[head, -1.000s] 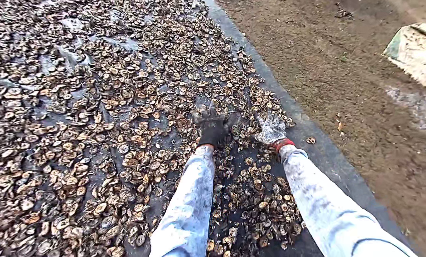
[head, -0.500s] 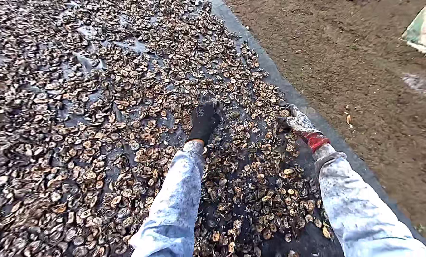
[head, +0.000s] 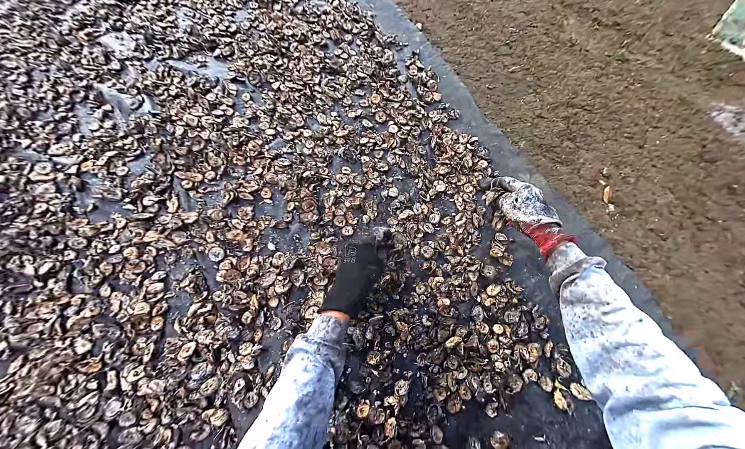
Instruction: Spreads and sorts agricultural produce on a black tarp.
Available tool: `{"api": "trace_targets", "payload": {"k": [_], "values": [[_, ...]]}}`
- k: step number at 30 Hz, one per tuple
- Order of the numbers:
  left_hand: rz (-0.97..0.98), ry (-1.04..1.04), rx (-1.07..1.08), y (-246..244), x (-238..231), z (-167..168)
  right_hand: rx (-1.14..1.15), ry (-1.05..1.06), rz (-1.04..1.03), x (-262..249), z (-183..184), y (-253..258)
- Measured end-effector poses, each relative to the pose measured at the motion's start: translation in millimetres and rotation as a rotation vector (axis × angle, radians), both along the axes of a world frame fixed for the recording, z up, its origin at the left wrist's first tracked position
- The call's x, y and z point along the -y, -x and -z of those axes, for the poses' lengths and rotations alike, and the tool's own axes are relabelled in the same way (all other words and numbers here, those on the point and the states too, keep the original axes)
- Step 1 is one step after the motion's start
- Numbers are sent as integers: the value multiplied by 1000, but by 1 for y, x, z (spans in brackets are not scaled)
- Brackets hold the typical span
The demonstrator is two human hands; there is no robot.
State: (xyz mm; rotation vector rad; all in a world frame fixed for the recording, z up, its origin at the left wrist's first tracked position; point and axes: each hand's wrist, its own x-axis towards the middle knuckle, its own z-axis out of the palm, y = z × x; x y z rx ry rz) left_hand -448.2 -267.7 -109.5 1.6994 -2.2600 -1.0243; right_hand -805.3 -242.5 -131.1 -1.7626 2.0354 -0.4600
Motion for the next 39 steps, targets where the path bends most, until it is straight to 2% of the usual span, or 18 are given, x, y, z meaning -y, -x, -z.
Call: {"api": "trace_targets", "payload": {"k": [1,3,5,7,10,13,15,17,19,21,23,26,28,29,32,34,36,39], "values": [[-14,88,-2,-4,3,-5,11,-193,-6,6,-19,-17],[-46,179,146,-10,5,-16,-108,-444,-228,11,-44,-56],[-43,9,367,-19,-2,-12,-203,-516,-488,-18,-36,-101],[29,-204,526,-18,-23,1,-171,-524,-767,-67,-26,-135],[112,-264,508,2,-72,-7,1,-541,-999,-128,-34,-114],[122,-346,378,14,-93,-40,31,-617,-1082,-136,-42,-51],[124,-352,316,23,-90,-66,52,-644,-1056,-118,-62,-19],[168,-385,342,38,-85,-98,10,-646,-939,-98,-78,-4],[212,-371,322,47,-80,-119,-48,-653,-753,-75,-90,-4],[254,-320,302,59,-75,-130,-122,-634,-663,-49,-94,-9],[276,-264,312,73,-74,-120,-167,-570,-674,-27,-83,-15],[146,-244,398,89,-80,-52,-266,-470,-775,-16,-47,-23],[-26,-264,464,112,-114,-11,-265,-453,-797,-48,-30,-15],[-25,-233,474,125,-138,-1,-246,-445,-817,-74,-24,-4],[138,-246,429,162,-194,-23,-138,-419,-809,-155,-25,33],[140,-324,363,176,-200,-42,-68,-351,-753,-182,-29,47],[-22,-305,177,179,-186,-48,56,-354,-601,-172,-46,56],[-208,-133,-67,177,-158,-48,184,-463,-314,-126,-72,64]]}}
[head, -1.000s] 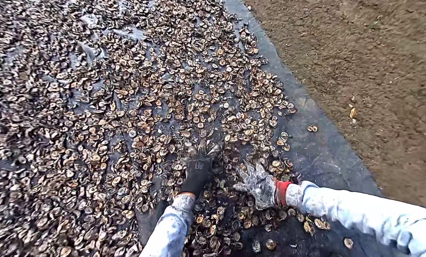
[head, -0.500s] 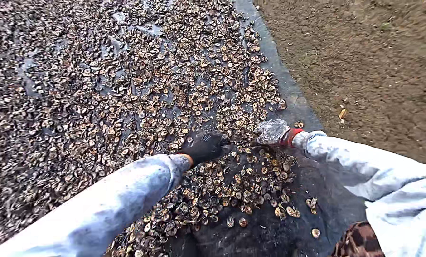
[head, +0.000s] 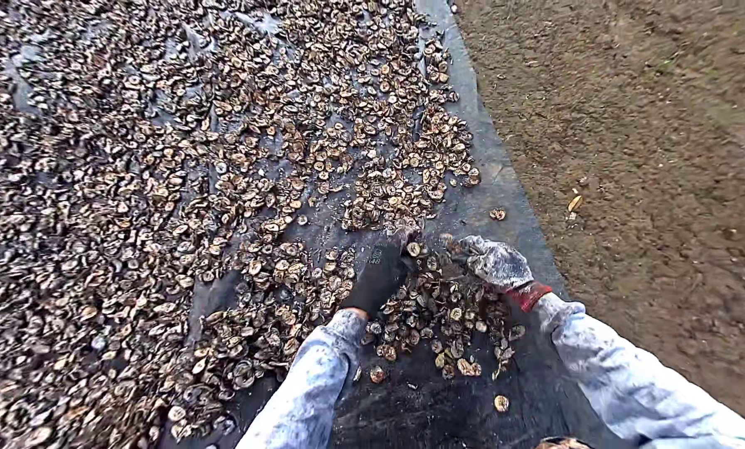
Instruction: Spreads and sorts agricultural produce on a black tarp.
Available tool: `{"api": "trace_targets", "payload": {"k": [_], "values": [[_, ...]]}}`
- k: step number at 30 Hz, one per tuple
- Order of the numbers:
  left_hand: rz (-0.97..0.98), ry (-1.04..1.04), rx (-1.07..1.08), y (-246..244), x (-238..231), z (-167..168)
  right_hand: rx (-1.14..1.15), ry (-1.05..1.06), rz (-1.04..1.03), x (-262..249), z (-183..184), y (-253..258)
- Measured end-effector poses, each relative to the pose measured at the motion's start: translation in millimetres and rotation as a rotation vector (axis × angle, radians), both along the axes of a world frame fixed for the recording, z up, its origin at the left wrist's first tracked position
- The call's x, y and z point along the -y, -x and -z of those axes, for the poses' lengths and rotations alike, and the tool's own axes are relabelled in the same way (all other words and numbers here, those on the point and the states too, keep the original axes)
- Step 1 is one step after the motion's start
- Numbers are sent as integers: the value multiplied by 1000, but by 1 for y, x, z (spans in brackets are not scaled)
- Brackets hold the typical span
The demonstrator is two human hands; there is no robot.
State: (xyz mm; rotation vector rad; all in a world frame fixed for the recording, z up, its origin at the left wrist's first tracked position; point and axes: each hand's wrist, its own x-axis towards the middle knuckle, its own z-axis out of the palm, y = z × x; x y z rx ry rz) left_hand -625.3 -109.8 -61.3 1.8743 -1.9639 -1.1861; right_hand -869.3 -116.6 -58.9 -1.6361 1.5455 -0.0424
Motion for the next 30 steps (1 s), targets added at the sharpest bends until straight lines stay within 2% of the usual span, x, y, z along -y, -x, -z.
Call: {"api": "trace_targets", "payload": {"k": [1,3,5,7,8,9,10,12,13,15,16,18,20,22,23,25,28,30], "values": [[-33,71,-22,-1,8,2,45,6,65,15,5,4],[-44,146,-15,1,23,3,149,146,98,38,28,15],[-21,160,0,6,48,12,201,25,114,64,13,17],[20,93,-49,11,62,8,153,25,171,81,16,20],[24,82,-99,12,65,8,171,156,178,81,36,24],[21,111,-140,12,70,14,218,414,196,77,71,25],[16,146,-145,12,76,20,218,495,190,70,76,23],[22,156,8,15,89,30,-14,133,37,42,10,12],[22,122,118,18,92,35,-131,59,-84,24,-2,3],[29,17,251,32,88,44,-282,-38,-376,-31,3,-6],[54,14,282,41,81,53,-286,-28,-449,-64,12,-5],[134,96,306,54,58,70,-208,192,-400,-117,36,9],[142,88,213,58,26,64,-117,352,-277,-128,40,26],[98,20,128,50,11,47,-64,304,-122,-111,23,36],[54,9,90,44,9,40,-88,186,-44,-93,9,38],[-20,71,47,33,5,21,-129,75,79,-60,-10,39],[-70,148,-64,22,1,9,-48,89,120,-31,-12,45],[-104,162,-139,15,0,14,-12,129,35,-16,-6,49]]}}
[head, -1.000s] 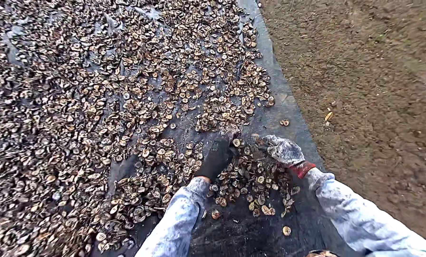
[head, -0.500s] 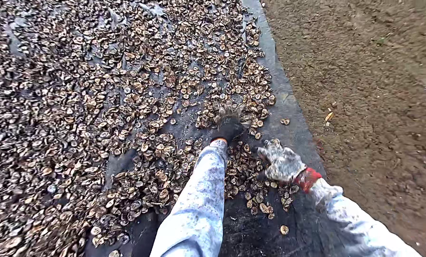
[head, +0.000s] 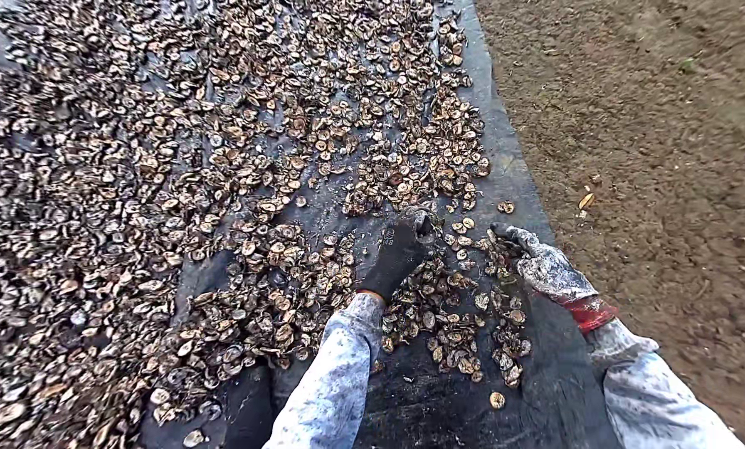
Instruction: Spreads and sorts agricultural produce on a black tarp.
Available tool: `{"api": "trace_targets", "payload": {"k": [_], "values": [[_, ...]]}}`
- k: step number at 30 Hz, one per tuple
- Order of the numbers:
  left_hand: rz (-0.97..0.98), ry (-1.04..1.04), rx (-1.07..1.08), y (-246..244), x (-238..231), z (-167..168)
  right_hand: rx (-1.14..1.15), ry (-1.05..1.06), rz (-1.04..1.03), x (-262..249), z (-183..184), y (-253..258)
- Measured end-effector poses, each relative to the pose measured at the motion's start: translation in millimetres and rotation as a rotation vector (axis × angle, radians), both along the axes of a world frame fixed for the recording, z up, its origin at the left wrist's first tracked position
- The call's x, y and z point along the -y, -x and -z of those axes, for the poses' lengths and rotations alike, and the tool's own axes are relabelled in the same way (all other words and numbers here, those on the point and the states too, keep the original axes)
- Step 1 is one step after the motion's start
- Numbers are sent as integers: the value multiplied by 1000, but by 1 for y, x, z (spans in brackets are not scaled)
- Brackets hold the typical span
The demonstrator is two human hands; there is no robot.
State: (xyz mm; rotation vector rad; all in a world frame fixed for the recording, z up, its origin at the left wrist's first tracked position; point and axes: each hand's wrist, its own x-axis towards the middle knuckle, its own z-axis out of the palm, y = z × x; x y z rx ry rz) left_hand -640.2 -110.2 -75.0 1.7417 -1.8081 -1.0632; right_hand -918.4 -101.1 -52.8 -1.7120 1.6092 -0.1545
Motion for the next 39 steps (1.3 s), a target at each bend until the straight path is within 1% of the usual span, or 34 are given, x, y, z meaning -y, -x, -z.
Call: {"api": "trace_targets", "payload": {"k": [1,2,4,5,6,8,10,11,12,14,16,19,20,22,24,25,26,28,30,31,32,33,34,35,36,37,38,39], "values": [[-14,1,-13,-3,0,2,-39,7,-53,8,-2,-3],[-36,-10,-13,-7,-1,4,-104,-32,-112,19,-5,-8],[-88,-50,4,-13,-4,6,-252,-173,-248,48,-5,-27],[-115,-63,-12,-14,-5,4,-324,-201,-305,66,-3,-40],[-138,-76,-39,-14,-6,3,-362,-177,-322,85,4,-54],[-171,-103,-106,-15,-7,1,-386,-7,-306,121,22,-82],[-176,-134,-120,-18,-6,-2,-376,176,-273,147,61,-106],[-160,-142,-121,-20,-4,-1,-369,243,-262,152,79,-114],[-142,-127,-98,-24,-3,0,-359,243,-253,153,87,-121],[-106,-113,16,-35,-3,-1,-329,181,-211,152,83,-127],[-51,-102,60,-48,-2,-1,-262,121,-146,155,60,-124],[10,-19,7,-64,15,12,-83,137,0,147,33,-107],[-10,-41,45,-65,26,15,-29,160,39,144,30,-102],[-38,-126,247,-63,58,17,17,196,76,139,26,-92],[-29,-244,451,-61,75,35,-7,174,82,133,23,-88],[-4,-232,500,-56,78,48,-49,170,63,126,20,-88],[41,-207,507,-50,76,52,-120,186,17,115,20,-87],[122,-172,486,-43,58,51,-230,175,-162,79,30,-84],[101,-135,342,-50,27,48,-388,4,-328,40,46,-82],[89,-137,305,-54,15,45,-422,-46,-356,19,51,-78],[98,-127,306,-54,6,42,-402,-13,-334,0,55,-72],[127,-87,352,-49,-2,43,-358,103,-276,-15,59,-65],[190,-128,419,-39,-16,41,-310,213,-201,-26,62,-60],[270,-205,447,-25,-35,35,-286,251,-128,-30,60,-56],[334,-308,433,-13,-49,24,-260,215,-55,-26,52,-55],[355,-375,403,-3,-57,13,-207,170,11,-16,41,-53],[356,-422,362,3,-60,1,-167,131,71,-5,34,-51],[328,-418,319,6,-60,-5,-142,117,132,3,33,-45]]}}
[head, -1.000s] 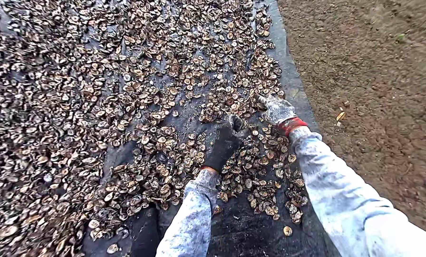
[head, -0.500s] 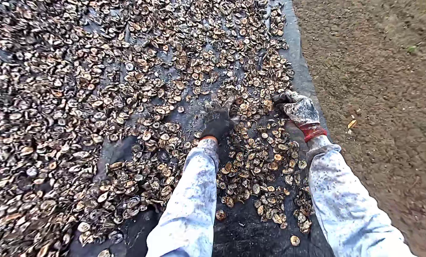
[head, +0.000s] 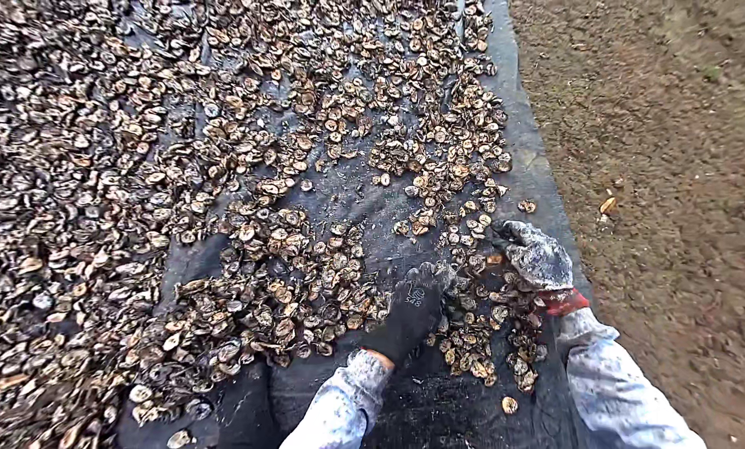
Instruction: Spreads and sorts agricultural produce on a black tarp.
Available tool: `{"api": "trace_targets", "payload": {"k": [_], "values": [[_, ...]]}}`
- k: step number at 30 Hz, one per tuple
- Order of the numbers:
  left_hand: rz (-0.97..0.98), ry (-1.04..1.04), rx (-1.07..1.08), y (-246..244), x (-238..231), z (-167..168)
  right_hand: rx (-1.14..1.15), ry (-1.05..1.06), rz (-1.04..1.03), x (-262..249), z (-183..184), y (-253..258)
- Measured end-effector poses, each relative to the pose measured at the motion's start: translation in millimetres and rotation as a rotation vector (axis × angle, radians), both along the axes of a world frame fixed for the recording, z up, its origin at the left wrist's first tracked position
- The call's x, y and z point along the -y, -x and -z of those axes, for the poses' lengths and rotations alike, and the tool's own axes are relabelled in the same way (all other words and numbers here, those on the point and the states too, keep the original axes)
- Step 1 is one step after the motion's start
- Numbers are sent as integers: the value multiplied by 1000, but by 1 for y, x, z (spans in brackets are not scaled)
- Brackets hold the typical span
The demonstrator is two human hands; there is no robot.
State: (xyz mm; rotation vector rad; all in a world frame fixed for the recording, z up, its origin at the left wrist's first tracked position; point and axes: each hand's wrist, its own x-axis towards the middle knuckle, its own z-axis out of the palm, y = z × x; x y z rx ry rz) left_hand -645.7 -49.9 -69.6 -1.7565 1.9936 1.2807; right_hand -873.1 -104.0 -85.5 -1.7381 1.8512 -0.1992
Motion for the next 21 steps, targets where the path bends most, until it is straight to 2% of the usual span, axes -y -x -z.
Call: {"api": "trace_targets", "payload": {"k": [3,6,8,10,12,13,14,15,17,19,21], "values": [[-184,203,-133,3,17,2,77,-152,174,10,-10,16],[-276,386,-213,3,40,0,117,29,17,19,-13,19],[-276,451,-222,6,50,-6,80,26,-94,9,-13,17],[-245,399,-211,11,69,-3,-91,-119,-251,-16,-16,15],[-179,383,-132,15,103,21,-273,-254,-389,-60,-14,14],[-151,364,-70,15,113,32,-295,-211,-409,-91,-6,16],[-138,325,-10,14,118,39,-293,-60,-404,-123,9,22],[-116,283,41,16,117,47,-295,96,-389,-147,22,29],[-41,219,61,29,88,54,-269,239,-351,-165,33,45],[45,171,0,38,52,50,-148,234,-238,-152,25,52],[21,158,-101,37,33,39,-24,150,-64,-121,4,47]]}}
